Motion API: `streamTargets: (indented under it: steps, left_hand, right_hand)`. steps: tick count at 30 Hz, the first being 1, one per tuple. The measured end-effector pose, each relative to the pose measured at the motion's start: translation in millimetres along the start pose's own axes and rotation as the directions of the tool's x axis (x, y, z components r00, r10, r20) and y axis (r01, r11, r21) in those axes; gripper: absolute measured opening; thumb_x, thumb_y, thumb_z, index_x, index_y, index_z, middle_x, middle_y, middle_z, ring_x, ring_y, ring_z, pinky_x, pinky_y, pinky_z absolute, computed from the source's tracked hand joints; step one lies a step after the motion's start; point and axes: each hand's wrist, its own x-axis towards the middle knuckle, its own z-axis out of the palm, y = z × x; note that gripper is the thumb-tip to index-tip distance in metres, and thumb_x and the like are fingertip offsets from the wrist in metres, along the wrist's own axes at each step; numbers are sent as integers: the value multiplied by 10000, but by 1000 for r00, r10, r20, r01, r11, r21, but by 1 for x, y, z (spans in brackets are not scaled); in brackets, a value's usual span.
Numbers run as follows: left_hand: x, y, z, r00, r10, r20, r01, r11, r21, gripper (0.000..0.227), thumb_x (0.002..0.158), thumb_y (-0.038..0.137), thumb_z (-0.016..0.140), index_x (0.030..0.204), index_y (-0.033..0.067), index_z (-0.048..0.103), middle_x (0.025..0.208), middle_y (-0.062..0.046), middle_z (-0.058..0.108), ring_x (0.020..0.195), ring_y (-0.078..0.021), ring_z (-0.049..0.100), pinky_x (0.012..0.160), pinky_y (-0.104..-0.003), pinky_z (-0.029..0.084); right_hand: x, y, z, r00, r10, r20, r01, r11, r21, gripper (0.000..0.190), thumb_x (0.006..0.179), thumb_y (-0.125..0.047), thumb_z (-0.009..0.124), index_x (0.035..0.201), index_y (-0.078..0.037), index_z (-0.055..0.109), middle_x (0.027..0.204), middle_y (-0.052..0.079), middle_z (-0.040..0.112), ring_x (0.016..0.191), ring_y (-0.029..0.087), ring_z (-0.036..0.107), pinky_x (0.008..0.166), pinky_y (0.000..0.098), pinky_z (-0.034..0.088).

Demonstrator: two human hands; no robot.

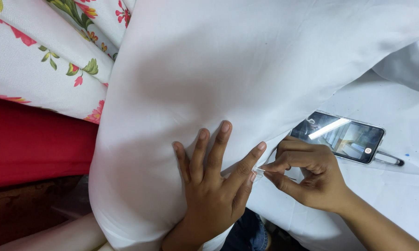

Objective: Hand-sewing the opening of a white pillowcase using a needle and thread.

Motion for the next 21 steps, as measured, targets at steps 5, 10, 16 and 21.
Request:
streamTargets:
  steps: [5,10,16,21]
  left_hand:
    - [0,0,0,1000,4,-4,-4,1000,0,347,991,324,428,1311,331,561,1443,-150,377,1379,-312,176,1130,-575,44]
    - [0,0,0,1000,3,-13,-3,1000,-9,349,993,328,415,1307,326,567,1441,-152,382,1379,-309,178,1133,-564,34]
    - [0,0,0,1000,2,-8,-2,1000,-14,346,998,320,410,1304,328,571,1443,-152,377,1381,-306,161,1131,-565,28]
    - [1,0,-1,1000,-1,-3,1,1000,-25,350,995,319,408,1305,320,571,1446,-154,373,1383,-306,158,1134,-559,23]
  right_hand:
    - [-1,-2,3,1000,-4,-27,3,1000,-23,131,739,20,689,776,-106,693,593,-7,555,574,106,516,529,195,427]
    - [0,-2,1,1000,3,22,-3,1000,-3,142,765,-2,685,843,-120,704,634,-5,616,592,117,547,614,215,453]
    - [1,1,-3,996,1,84,0,1000,-2,171,788,2,646,861,-143,699,632,-19,635,588,115,556,650,233,441]
    - [1,3,-2,997,13,75,-13,1000,9,156,793,-3,639,838,-141,695,645,-22,651,601,111,575,645,223,456]
